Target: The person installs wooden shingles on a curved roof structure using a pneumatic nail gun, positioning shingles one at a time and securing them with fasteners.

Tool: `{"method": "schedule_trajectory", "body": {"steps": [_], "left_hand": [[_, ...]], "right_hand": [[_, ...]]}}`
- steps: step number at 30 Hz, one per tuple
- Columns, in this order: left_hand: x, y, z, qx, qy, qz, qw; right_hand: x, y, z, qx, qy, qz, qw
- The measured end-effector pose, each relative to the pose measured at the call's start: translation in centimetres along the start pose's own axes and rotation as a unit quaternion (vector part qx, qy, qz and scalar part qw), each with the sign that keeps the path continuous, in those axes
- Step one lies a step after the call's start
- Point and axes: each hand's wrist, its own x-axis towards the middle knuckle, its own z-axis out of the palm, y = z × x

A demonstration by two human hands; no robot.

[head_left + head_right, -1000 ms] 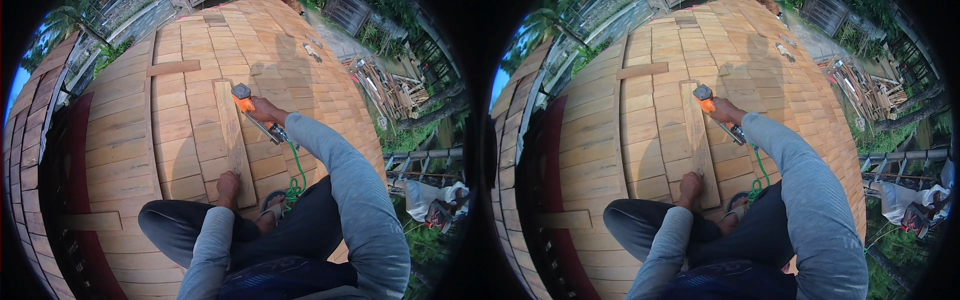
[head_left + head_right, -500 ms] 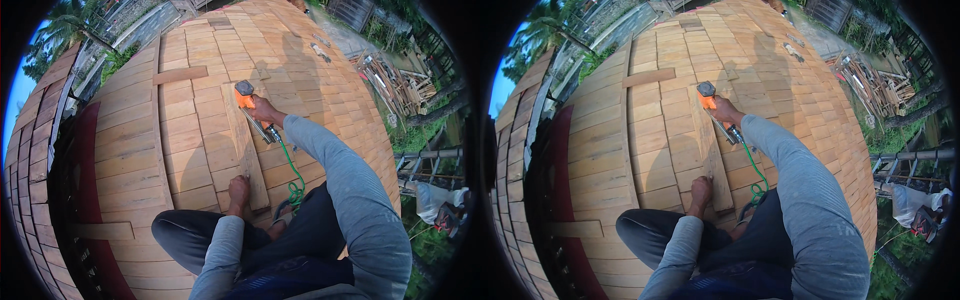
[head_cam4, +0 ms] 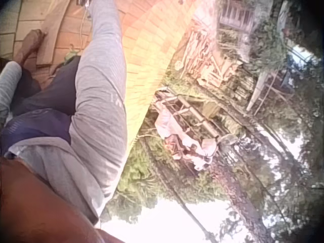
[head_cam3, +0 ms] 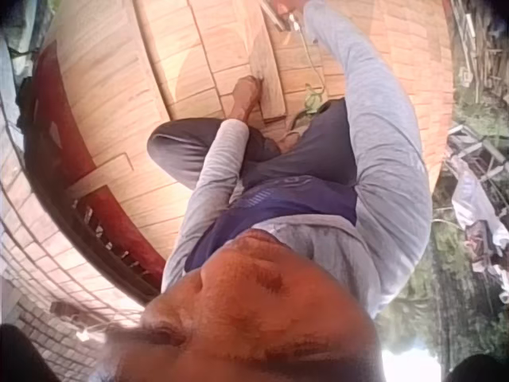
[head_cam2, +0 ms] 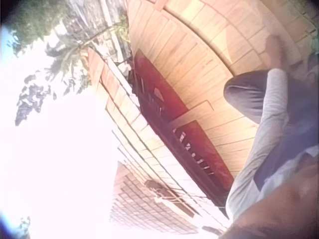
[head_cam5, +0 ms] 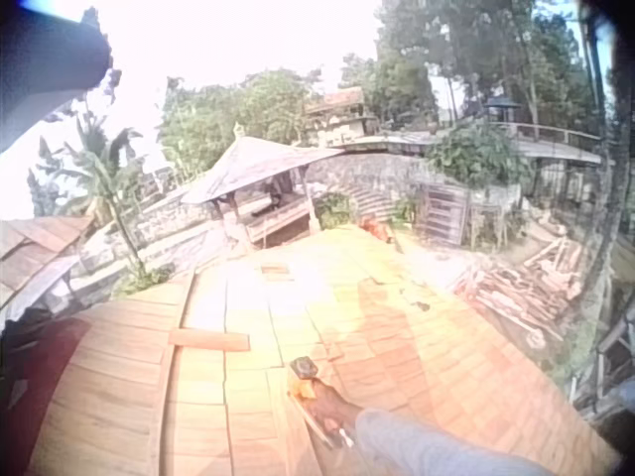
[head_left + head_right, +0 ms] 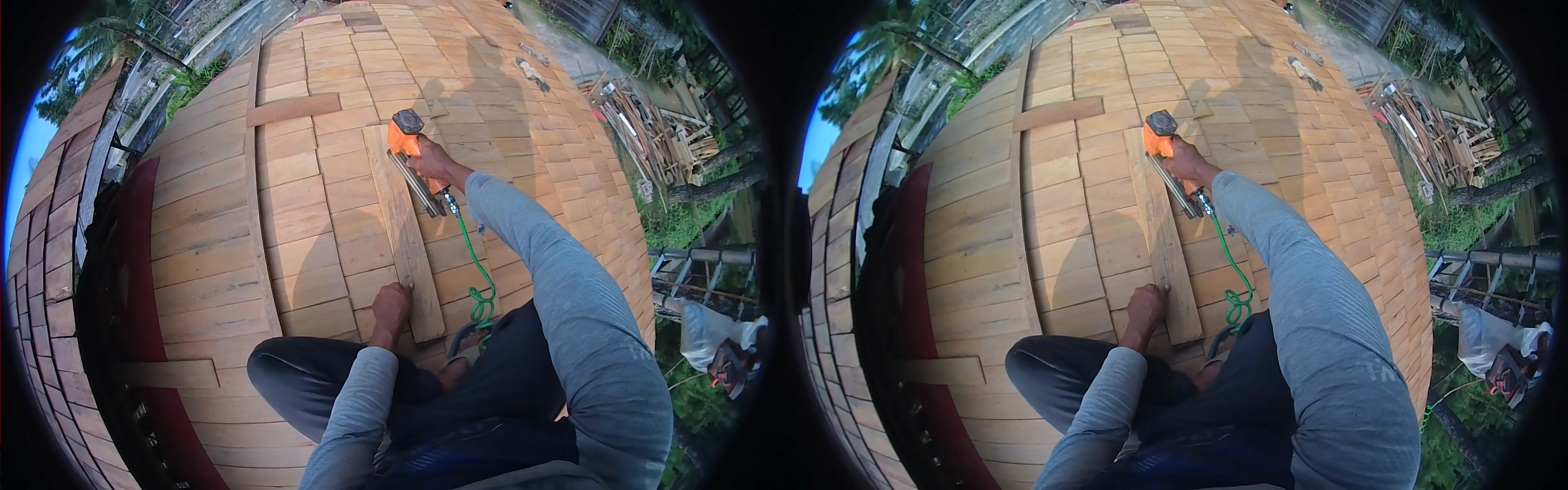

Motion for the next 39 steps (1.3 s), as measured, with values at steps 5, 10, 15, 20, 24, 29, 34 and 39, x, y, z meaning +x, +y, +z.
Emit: {"method": "schedule_trajectory", "body": {"steps": [5, 10, 15, 20, 24, 29, 34, 39], "left_hand": [[-0.1, 2.4, 1.5, 0.005, -0.036, 0.002, 0.999], [2.7, -0.6, 0.2, -0.054, -0.072, -0.02, 0.996], [4.7, -2.5, -0.3, -0.071, -0.138, 0.018, 0.988], [3.6, -1.6, 0.1, -0.078, -0.128, 0.061, 0.987], [3.5, -1.8, 0.2, -0.164, -0.149, 0.026, 0.975], [3.1, -1.9, -0.2, -0.176, -0.158, 0.019, 0.971], [1.3, 0.0, -2.3, 0.018, -0.057, 0.073, 0.996], [-8.9, 0.9, -15.0, -0.057, 0.14, 0.109, 0.982]], "right_hand": [[-2.2, 1.7, -2.3, -0.007, -0.016, -0.014, 1.0], [-10.0, 0.8, -1.0, 0.013, -0.169, 0.013, 0.985], [-18.7, 1.4, -2.6, -0.082, -0.226, -0.053, 0.969], [-24.6, 2.9, -2.4, -0.139, -0.243, -0.103, 0.954], [-26.3, 3.8, -2.3, -0.095, -0.228, -0.098, 0.964], [-30.8, 4.2, -2.4, -0.202, -0.324, -0.129, 0.915], [-31.6, 3.9, -2.5, -0.2, -0.29, -0.179, 0.919], [-27.5, 2.9, -1.2, -0.15, -0.303, -0.036, 0.941]]}}
